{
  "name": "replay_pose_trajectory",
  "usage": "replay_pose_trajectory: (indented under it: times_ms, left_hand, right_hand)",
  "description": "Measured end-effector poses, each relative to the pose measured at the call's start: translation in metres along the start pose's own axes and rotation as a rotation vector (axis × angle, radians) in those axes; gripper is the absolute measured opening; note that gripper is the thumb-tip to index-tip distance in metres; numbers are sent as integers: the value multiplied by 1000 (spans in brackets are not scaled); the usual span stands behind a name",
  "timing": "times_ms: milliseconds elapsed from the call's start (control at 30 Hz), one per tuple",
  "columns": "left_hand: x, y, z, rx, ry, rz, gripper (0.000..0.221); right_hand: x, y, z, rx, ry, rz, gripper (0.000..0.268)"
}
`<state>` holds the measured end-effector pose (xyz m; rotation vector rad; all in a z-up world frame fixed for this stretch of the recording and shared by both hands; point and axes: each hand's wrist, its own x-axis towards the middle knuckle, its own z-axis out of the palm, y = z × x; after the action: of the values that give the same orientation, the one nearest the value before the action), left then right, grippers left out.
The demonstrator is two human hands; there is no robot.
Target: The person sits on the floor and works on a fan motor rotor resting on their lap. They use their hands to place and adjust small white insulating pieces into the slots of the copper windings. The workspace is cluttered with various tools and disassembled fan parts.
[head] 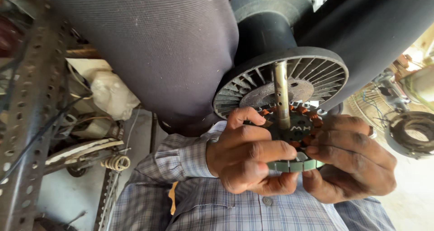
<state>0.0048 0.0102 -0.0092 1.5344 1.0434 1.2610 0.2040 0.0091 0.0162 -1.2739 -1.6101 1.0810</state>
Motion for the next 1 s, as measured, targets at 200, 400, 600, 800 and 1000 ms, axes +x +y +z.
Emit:
replay_pose_trajectory:
  times_ms: [200, 400, 600, 800, 1000]
  left_hand:
    - [6, -3, -10, -87, -105, -37, 46]
    - [16, -3, -19, -185, -220, -122, 44]
    - [24, -4, -22, -243, -264, -163, 51]
    - [26, -7, -30, -291, -396, -214, 55]
    - [21, -8, -32, -411, -476, -276, 64]
  right_hand:
    - [-3, -10, -4, 9, -13, 138, 26]
    - [-8, -9, -8, -8, -33, 153, 28]
    - [-13, -8, -10, -3, -45, 161, 30]
    - [-13, -5, -14, 40, -83, 145, 28]
    - [-9, -10, -15, 49, -104, 183, 29]
